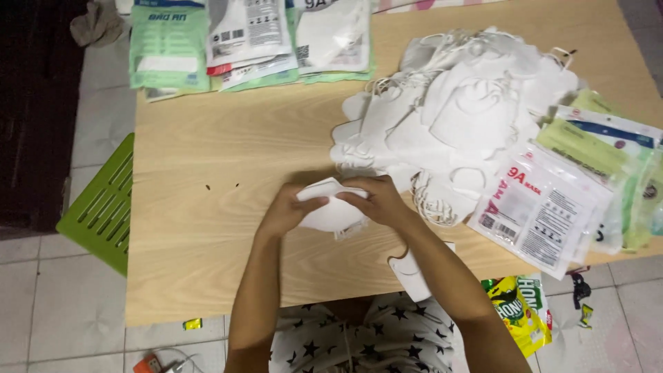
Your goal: The person folds individual face masks and places them into plastic packaging bags.
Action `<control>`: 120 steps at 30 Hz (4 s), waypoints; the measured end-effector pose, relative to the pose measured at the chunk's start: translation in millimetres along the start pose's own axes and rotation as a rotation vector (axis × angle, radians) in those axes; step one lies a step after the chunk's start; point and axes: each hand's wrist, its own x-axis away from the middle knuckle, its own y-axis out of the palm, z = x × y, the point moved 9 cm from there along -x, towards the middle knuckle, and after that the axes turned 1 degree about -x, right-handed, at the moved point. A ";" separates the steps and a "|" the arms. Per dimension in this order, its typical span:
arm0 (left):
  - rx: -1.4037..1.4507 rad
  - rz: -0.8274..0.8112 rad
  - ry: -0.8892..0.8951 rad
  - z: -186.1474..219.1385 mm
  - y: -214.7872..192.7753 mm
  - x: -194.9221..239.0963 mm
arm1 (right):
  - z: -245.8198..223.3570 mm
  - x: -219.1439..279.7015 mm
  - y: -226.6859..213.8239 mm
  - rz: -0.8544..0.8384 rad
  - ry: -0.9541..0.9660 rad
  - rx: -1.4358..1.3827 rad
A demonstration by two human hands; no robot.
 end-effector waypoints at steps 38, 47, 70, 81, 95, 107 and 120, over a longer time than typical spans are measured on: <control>0.148 0.788 -0.203 -76.7 -99.8 11.0 | -24.0 174.3 -254.1 1.229 0.625 0.063; 0.205 0.741 -0.161 -55.5 -91.3 16.6 | -34.7 210.9 -214.1 1.207 0.645 0.116; 0.133 0.499 -0.124 -44.8 -48.7 7.5 | 15.2 34.1 -1.3 -0.511 0.349 1.039; 0.085 0.256 0.496 21.0 -11.1 7.2 | 45.4 26.7 10.0 -0.665 0.209 1.274; -0.079 0.280 0.720 34.4 -12.3 18.3 | -7.2 -0.8 -25.5 -0.295 0.588 0.626; -0.060 0.355 0.662 18.2 -18.9 11.5 | -35.5 4.8 -45.0 -0.380 0.626 0.535; -0.034 0.421 0.488 16.6 -25.9 11.4 | -8.2 32.2 -80.7 -0.417 0.431 1.124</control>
